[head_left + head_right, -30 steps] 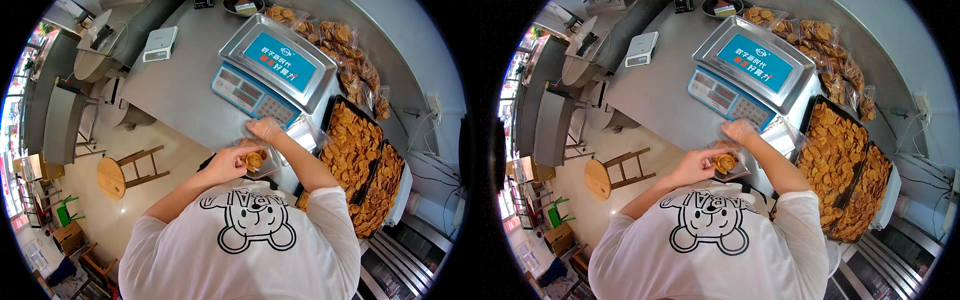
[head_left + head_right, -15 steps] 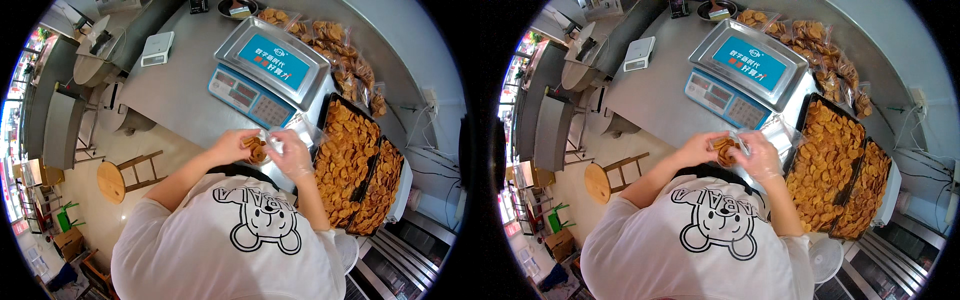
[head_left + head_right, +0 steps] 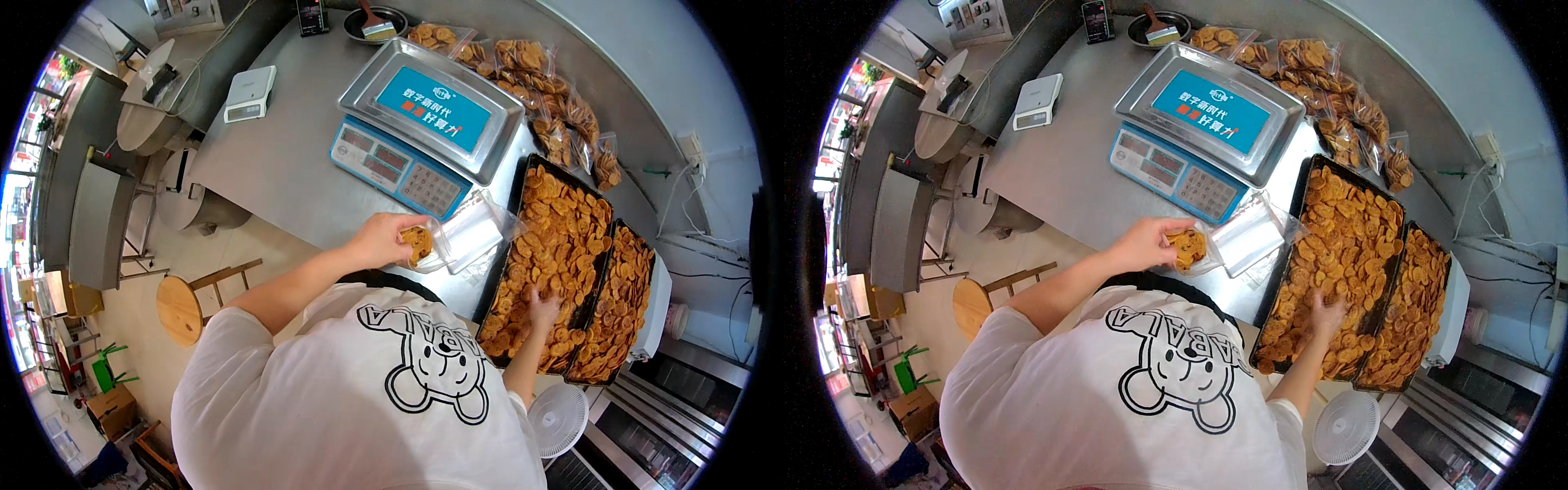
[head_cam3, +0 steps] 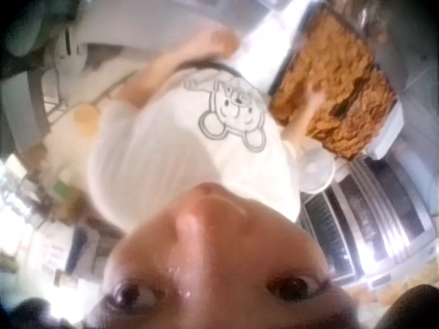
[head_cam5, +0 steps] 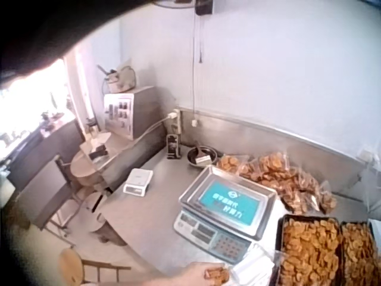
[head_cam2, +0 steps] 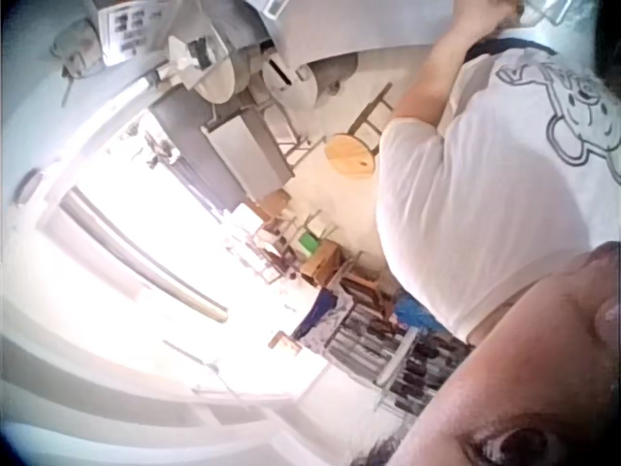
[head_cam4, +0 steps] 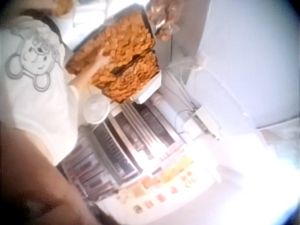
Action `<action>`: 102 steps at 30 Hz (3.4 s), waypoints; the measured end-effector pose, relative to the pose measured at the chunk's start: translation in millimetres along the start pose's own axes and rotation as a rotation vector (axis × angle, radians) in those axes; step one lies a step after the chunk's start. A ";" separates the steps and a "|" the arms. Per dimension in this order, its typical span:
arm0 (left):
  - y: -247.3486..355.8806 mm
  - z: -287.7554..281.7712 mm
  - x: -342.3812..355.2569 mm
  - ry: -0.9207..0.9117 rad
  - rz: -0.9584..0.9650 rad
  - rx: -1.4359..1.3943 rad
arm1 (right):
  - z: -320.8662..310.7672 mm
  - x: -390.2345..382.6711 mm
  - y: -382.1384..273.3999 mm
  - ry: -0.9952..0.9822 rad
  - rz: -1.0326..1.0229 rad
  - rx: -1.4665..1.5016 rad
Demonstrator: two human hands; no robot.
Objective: The person puts snacks from a tray into a plastic bag by hand, weighs the bag on a digital scale, and adds more snacks into the bag to reach a weight.
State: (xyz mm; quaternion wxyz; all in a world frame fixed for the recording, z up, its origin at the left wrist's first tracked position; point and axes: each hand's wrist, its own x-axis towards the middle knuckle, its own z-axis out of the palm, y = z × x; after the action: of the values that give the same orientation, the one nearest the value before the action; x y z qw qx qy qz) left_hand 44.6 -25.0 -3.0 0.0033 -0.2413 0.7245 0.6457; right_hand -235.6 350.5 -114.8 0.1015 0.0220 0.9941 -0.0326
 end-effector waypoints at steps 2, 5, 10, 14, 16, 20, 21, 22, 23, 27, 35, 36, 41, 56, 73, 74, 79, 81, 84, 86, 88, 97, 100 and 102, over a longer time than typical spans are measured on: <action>9.3 -5.3 7.5 -0.028 -0.069 0.017 | 6.0 1.4 6.2 -0.109 -0.019 -0.005; 52.1 -24.1 15.4 -0.030 -0.033 0.025 | -10.8 -15.2 -18.0 -0.168 -0.022 -0.007; 128.3 -67.1 64.6 0.088 0.317 0.015 | -13.3 -7.4 -5.1 -0.149 -0.093 0.000; 150.6 -75.4 113.0 0.278 0.363 0.172 | -16.6 -0.5 0.9 -0.155 -0.162 -0.102; 144.1 -71.7 134.6 0.360 0.376 0.272 | -19.7 0.6 -0.7 -0.157 -0.188 -0.110; 100.8 -58.7 167.8 0.488 0.511 0.438 | -21.4 -7.1 -5.0 -0.109 -0.236 -0.078; 88.2 -52.0 171.7 0.494 0.542 0.399 | -18.2 -8.5 -4.4 -0.079 -0.250 -0.091; 78.0 -44.7 172.6 0.497 0.570 0.359 | -16.5 -12.4 -5.1 -0.047 -0.247 -0.083; 68.6 -38.9 173.6 0.474 0.577 0.336 | -14.4 -15.7 -7.0 -0.015 -0.245 -0.075; 40.8 -15.1 161.3 0.487 0.722 0.549 | -7.8 -7.0 3.5 -0.018 -0.236 -0.016; 12.7 8.3 113.4 0.204 0.415 0.601 | -19.5 -3.3 -2.8 -0.090 -0.250 -0.058; 13.0 10.6 103.8 0.201 0.439 0.625 | -20.8 -3.5 -2.6 -0.092 -0.238 -0.070; -1.7 19.3 50.6 0.183 0.556 0.604 | -13.8 -4.1 -5.0 -0.057 -0.233 -0.060; -18.4 38.8 -3.3 -0.022 0.599 0.803 | -34.7 -0.4 -2.2 -0.123 -0.256 0.072; -23.5 37.9 -2.8 -0.102 0.510 0.922 | -15.5 13.3 23.7 -0.360 0.217 1.087; -22.0 39.1 -1.4 -0.113 0.526 0.922 | -13.4 11.2 29.6 -0.381 0.244 1.140; -16.9 41.9 5.2 -0.128 0.595 0.933 | 7.2 14.9 55.1 -0.510 0.160 1.459; -14.7 42.6 6.7 -0.130 0.600 0.946 | 18.5 13.9 61.8 -0.366 0.049 1.351; -15.2 43.2 8.9 -0.129 0.608 0.956 | 17.9 5.8 62.0 -0.232 -0.005 1.110; -16.2 42.9 9.7 -0.129 0.614 0.957 | 14.6 -0.4 55.7 -0.171 -0.042 0.931; -17.0 42.5 10.4 -0.130 0.622 0.954 | 3.8 -8.1 44.3 -0.110 -0.114 0.754; -26.1 41.4 8.5 -0.141 0.623 0.951 | -9.1 -36.6 35.7 0.092 -0.391 0.356; -27.8 39.7 6.8 -0.137 0.622 0.946 | 0.3 -38.8 39.0 0.202 -0.438 0.272; -29.9 39.2 6.8 -0.141 0.606 0.946 | 6.1 -38.9 40.3 0.258 -0.444 0.269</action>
State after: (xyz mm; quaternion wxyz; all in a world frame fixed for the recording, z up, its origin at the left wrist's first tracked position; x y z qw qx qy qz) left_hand 37.1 7.8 -39.6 -0.0262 0.0490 0.9699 0.2371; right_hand -194.3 388.8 -115.3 -0.0393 -0.1791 0.9660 -0.1822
